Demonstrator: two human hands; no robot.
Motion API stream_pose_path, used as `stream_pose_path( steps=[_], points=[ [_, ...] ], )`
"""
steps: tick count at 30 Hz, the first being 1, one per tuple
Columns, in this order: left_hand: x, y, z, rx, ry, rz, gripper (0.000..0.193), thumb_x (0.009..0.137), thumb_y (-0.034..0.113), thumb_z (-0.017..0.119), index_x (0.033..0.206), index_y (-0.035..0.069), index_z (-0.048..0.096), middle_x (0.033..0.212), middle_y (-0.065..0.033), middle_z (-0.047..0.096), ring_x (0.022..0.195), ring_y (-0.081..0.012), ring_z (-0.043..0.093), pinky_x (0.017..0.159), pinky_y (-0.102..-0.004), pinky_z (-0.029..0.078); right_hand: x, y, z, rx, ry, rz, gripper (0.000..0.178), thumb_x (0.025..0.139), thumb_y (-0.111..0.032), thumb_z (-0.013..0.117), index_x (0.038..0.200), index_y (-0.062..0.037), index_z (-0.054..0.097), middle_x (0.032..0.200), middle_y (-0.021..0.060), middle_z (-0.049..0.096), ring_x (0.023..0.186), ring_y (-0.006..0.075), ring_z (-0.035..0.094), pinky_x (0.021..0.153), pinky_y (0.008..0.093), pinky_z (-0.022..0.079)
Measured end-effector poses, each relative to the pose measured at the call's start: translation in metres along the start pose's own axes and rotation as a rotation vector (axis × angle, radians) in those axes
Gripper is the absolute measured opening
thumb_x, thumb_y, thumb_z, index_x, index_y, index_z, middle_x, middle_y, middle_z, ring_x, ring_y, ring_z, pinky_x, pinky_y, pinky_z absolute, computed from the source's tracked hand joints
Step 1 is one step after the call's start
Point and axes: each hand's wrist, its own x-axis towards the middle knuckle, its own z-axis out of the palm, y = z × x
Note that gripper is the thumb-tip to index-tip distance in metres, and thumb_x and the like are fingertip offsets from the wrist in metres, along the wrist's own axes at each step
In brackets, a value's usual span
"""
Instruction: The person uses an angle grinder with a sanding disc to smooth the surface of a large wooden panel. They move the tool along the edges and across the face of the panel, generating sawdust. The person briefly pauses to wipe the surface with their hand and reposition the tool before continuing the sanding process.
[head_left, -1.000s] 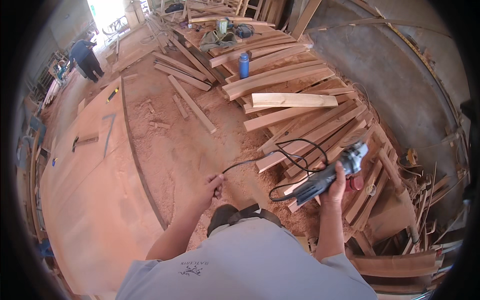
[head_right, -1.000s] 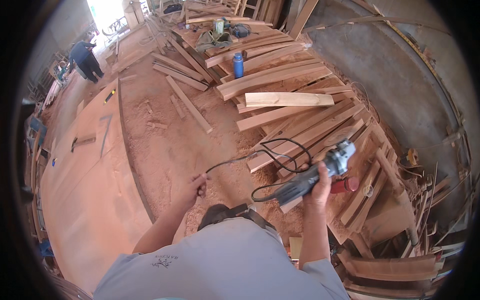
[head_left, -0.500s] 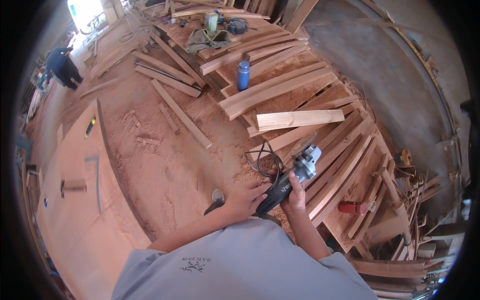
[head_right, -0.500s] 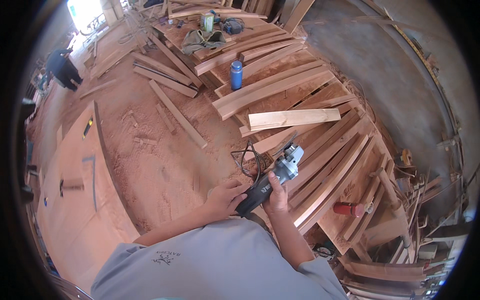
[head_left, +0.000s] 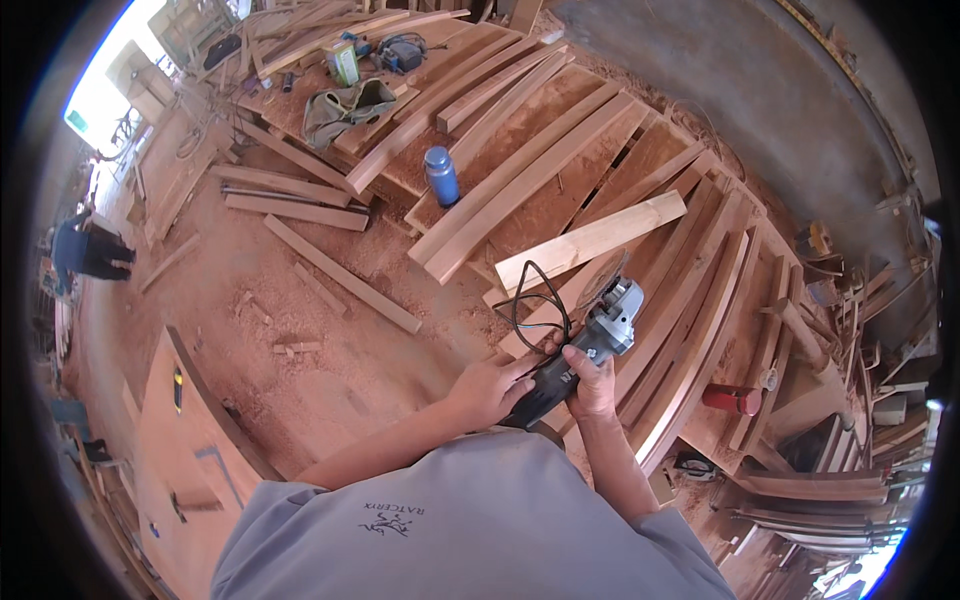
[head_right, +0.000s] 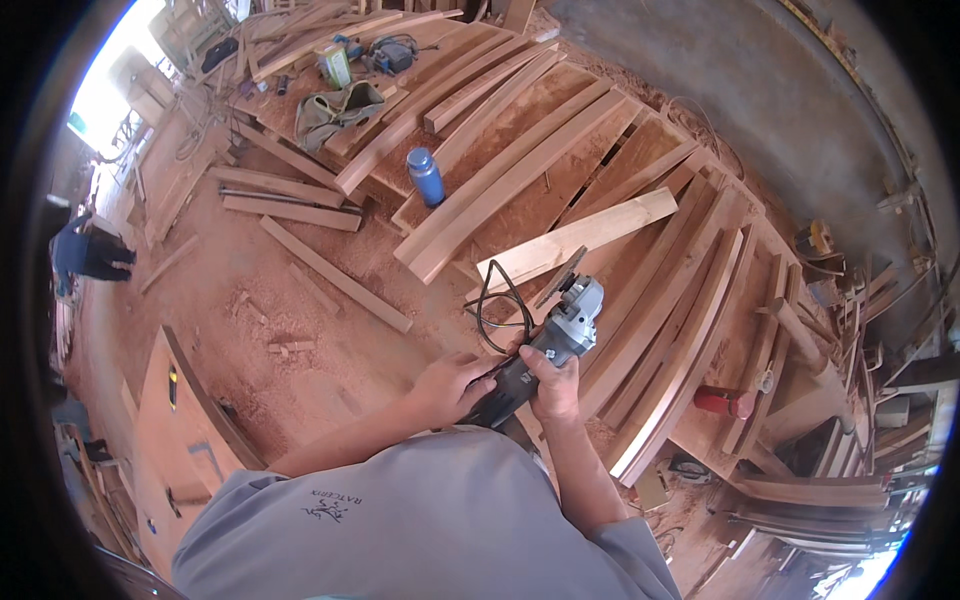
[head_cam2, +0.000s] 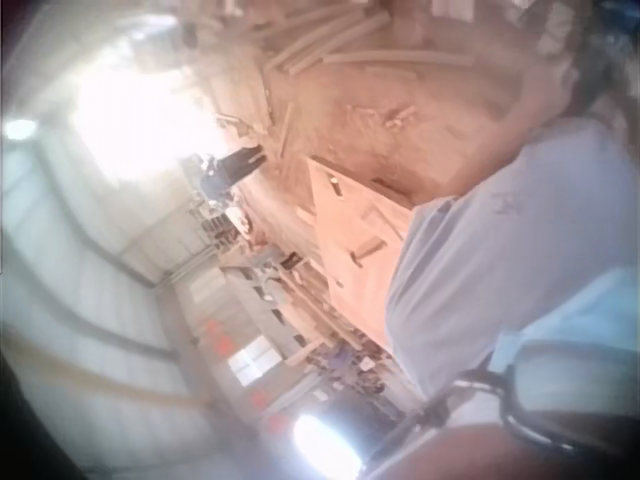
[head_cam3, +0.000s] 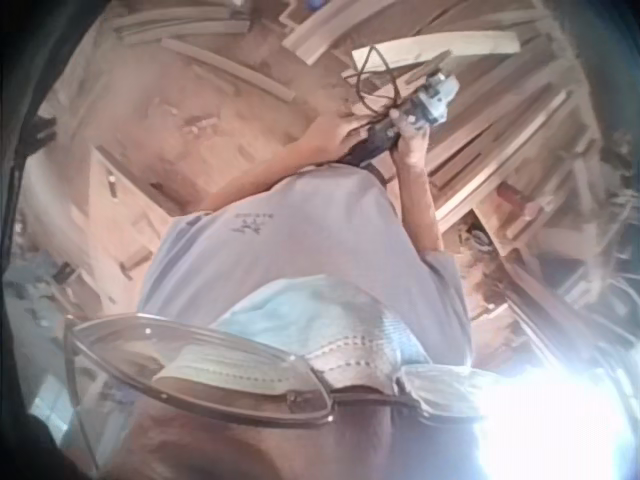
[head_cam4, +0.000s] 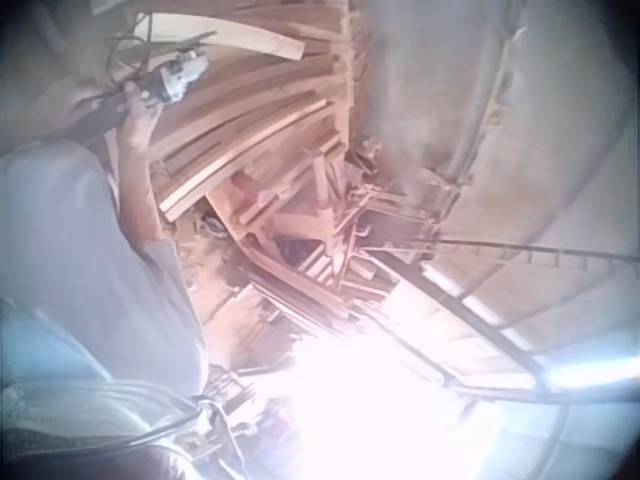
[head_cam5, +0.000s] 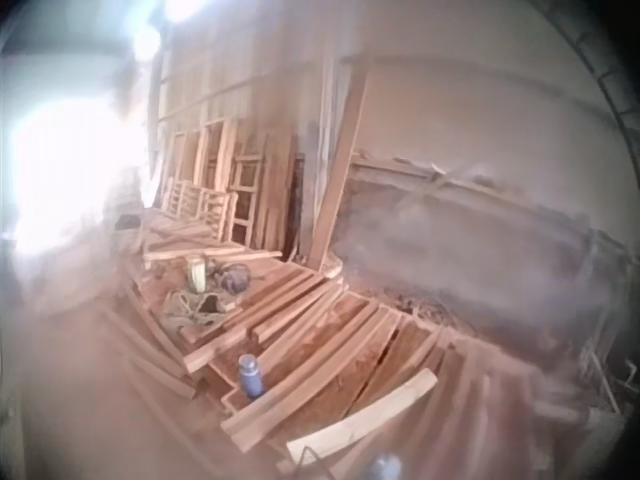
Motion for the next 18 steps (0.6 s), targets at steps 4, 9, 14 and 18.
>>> stream_pose_path(
  steps=[4,9,14,18],
  points=[
    [0.029,-0.021,-0.027,-0.002,0.12,-0.059,0.052,0.102,0.026,0.068,0.147,0.001,0.057,0.116,-0.0223,0.07,0.118,-0.0417,0.065,0.096,-0.0469,0.054,0.048,-0.011,0.023,-0.073,0.138,-0.042,0.037,0.087,-0.002,0.08,0.118,-0.0047,0.061,0.104,0.0131,0.072,0.096,0.0279,0.072,0.086,0.0421,0.061],
    [0.054,-0.143,-0.031,-0.3,0.208,-0.258,0.046,0.1,0.025,0.071,0.137,-0.001,0.065,0.112,-0.0233,0.075,0.104,-0.0396,0.073,0.09,-0.0449,0.058,0.138,-0.033,0.03,-0.393,0.315,-0.121,0.038,0.084,0.004,0.081,0.117,-0.004,0.064,0.104,0.009,0.073,0.092,0.0224,0.072,0.085,0.0352,0.058],
    [0.075,-0.24,-0.062,-0.225,-0.049,-0.444,0.032,0.097,0.022,0.072,0.118,-0.001,0.074,0.107,-0.0217,0.078,0.097,-0.0368,0.077,0.085,-0.0439,0.06,0.251,-0.041,0.05,-0.451,0.37,-0.221,0.032,0.086,-0.003,0.085,0.113,-0.0032,0.067,0.099,0.0038,0.073,0.089,0.0141,0.068,0.083,0.0298,0.053],
    [0.067,-0.303,-0.065,-0.187,-0.125,-0.536,0.027,0.095,0.025,0.072,0.111,0.003,0.076,0.108,-0.0193,0.079,0.099,-0.0358,0.076,0.086,-0.0456,0.06,0.351,-0.028,0.041,-0.507,0.494,-0.117,0.03,0.087,-0.008,0.086,0.111,-0.0022,0.069,0.1,0.0049,0.074,0.089,0.0143,0.068,0.081,0.0305,0.052]
  ],
)
